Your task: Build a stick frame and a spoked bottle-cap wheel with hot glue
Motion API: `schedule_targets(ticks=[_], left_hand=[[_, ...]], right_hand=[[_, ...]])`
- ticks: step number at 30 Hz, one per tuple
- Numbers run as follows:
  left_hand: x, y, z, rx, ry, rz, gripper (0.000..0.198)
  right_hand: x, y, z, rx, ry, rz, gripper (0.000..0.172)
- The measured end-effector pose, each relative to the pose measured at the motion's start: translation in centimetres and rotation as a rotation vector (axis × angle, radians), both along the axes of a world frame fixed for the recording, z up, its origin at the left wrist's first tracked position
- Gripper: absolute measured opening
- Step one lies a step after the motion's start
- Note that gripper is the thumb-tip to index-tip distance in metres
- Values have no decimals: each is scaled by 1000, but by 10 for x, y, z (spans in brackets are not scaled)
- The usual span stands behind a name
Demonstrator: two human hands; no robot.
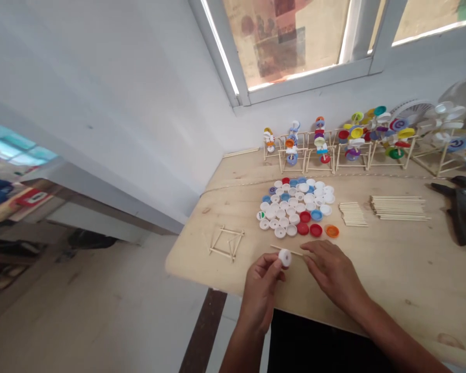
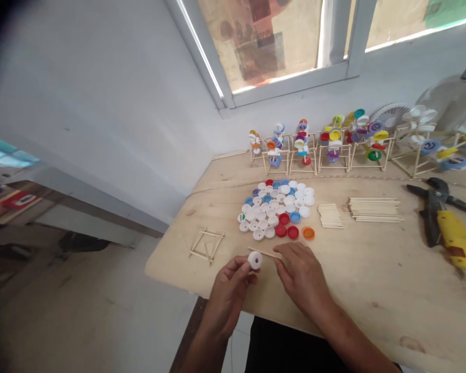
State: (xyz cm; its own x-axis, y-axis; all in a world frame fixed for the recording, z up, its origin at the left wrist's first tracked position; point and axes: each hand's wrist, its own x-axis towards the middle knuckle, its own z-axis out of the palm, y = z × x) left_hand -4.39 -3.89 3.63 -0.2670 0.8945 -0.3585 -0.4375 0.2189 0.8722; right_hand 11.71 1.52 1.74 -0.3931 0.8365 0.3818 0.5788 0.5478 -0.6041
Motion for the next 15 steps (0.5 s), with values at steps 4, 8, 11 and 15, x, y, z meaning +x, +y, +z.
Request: schedule_targets(ticks=[4, 8, 11, 15], left_hand=[[23, -2, -5, -31, -157, -123, 25], [42, 0, -7, -37, -277, -246, 28], [47, 0, -6, -47, -264, -298, 32], [46, -1, -2, -38, -168, -364, 34]], right_hand=[[20, -21, 9, -91, 103, 91, 31], [34, -33, 5, -84, 130, 49, 32], [41, -34, 6, -149, 147, 67, 30], [46, -33, 13, -294, 202, 100, 26]])
